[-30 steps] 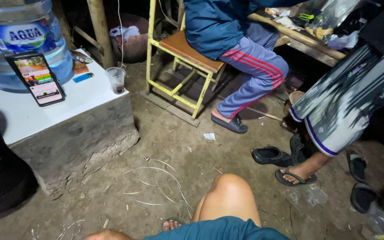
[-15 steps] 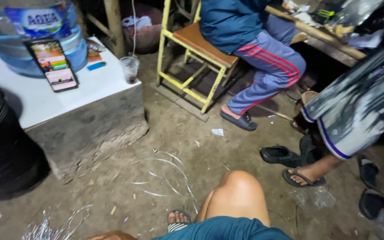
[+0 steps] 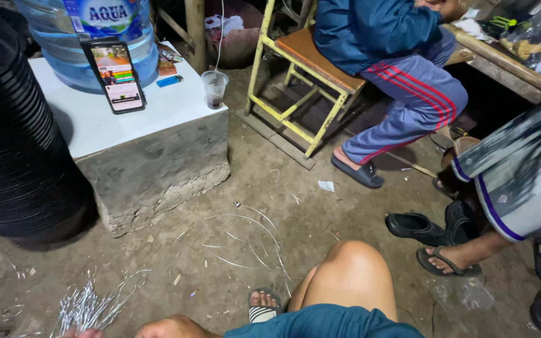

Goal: The person sits on the floor and repeatedly picks up thin metal wires, bends them, and cuts them into shorter pieces using pliers. The cut wire pieces are dropped onto a pile on the floor.

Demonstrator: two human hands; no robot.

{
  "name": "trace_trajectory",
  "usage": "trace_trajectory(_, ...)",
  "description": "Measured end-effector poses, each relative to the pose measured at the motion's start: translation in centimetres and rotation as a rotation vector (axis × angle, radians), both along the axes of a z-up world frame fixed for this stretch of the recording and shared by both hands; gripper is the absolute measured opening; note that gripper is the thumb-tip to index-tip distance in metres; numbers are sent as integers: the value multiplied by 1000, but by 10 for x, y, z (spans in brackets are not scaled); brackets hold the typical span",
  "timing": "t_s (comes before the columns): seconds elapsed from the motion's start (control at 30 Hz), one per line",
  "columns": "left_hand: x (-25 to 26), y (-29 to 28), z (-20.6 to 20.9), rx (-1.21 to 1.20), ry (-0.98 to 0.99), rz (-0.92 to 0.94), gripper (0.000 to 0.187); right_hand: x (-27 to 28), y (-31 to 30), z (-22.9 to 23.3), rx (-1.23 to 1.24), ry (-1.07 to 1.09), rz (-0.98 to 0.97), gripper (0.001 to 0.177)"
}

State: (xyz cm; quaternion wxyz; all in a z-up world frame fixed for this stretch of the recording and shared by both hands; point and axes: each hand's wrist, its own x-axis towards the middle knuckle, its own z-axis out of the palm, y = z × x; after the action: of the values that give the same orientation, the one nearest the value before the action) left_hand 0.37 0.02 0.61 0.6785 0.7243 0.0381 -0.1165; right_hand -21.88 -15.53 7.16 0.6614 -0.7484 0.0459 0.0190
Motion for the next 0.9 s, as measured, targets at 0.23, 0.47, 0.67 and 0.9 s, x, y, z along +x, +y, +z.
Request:
trace_trajectory(0.23,-11,76,86,-1296,145,-276,47,-57,14,29,238,347,-188,22)
trace_trajectory(0.47,-33,11,151,-580,41,344,23,-52,0,70,485,326,-85,20)
trace_trajectory(0.67,-34,10,167,-655,19,334,27,-62,-18,12,609,523,-69,19)
trace_trajectory(0.9,-23,16,169,-791,16,274,31,-65,-17,-4,603,609,-8,22)
